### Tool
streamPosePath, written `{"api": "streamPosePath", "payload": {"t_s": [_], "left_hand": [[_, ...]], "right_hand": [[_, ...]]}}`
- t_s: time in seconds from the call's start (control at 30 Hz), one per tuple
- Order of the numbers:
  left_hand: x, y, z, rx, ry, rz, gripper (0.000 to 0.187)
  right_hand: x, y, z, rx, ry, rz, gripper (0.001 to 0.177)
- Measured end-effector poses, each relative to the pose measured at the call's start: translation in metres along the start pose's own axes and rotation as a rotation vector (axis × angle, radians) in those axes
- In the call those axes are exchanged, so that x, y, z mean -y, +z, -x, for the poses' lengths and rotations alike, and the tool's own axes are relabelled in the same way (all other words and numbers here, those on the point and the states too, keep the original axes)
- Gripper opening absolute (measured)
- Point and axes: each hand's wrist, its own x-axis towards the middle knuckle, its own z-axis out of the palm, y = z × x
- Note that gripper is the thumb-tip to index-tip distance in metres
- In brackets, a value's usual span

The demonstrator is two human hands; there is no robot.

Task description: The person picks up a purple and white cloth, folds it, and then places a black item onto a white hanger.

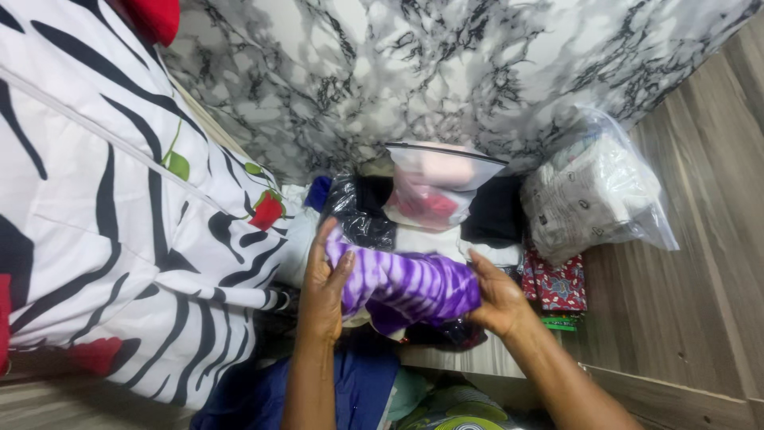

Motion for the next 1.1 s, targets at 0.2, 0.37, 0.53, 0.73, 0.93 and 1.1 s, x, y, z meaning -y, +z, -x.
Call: {"api": "streamPosePath", "payload": {"t_s": [0.2, 0.37, 0.53, 0.73, 0.93, 1.1], "left_hand": [[-0.044, 0.0, 0.006, 0.273, -0.162, -0.131, 0.074], [-0.051, 0.008, 0.0, 0.387, 0.299, -0.745, 0.095], [-0.048, 0.009, -0.004, 0.212, 0.054, -1.077, 0.065], [-0.058, 0.013, 0.002, 0.222, 0.549, -1.155, 0.043], [-0.022, -0.016, 0.009, 0.481, -0.244, -0.427, 0.028], [0.032, -0.05, 0.023, 0.504, -0.471, -0.537, 0.038]], "right_hand": [[0.012, 0.034, 0.033, 0.028, -0.605, 0.531, 0.074], [0.012, 0.044, 0.049, 0.235, -0.9, 1.301, 0.072], [0.024, 0.051, 0.052, -0.128, -1.248, 1.763, 0.048], [0.048, 0.057, 0.076, -0.153, -1.588, 1.97, 0.04], [0.07, 0.043, 0.087, 0.068, -0.654, 1.754, 0.027], [0.07, 0.018, 0.062, 0.135, -0.307, 1.772, 0.036]]}}
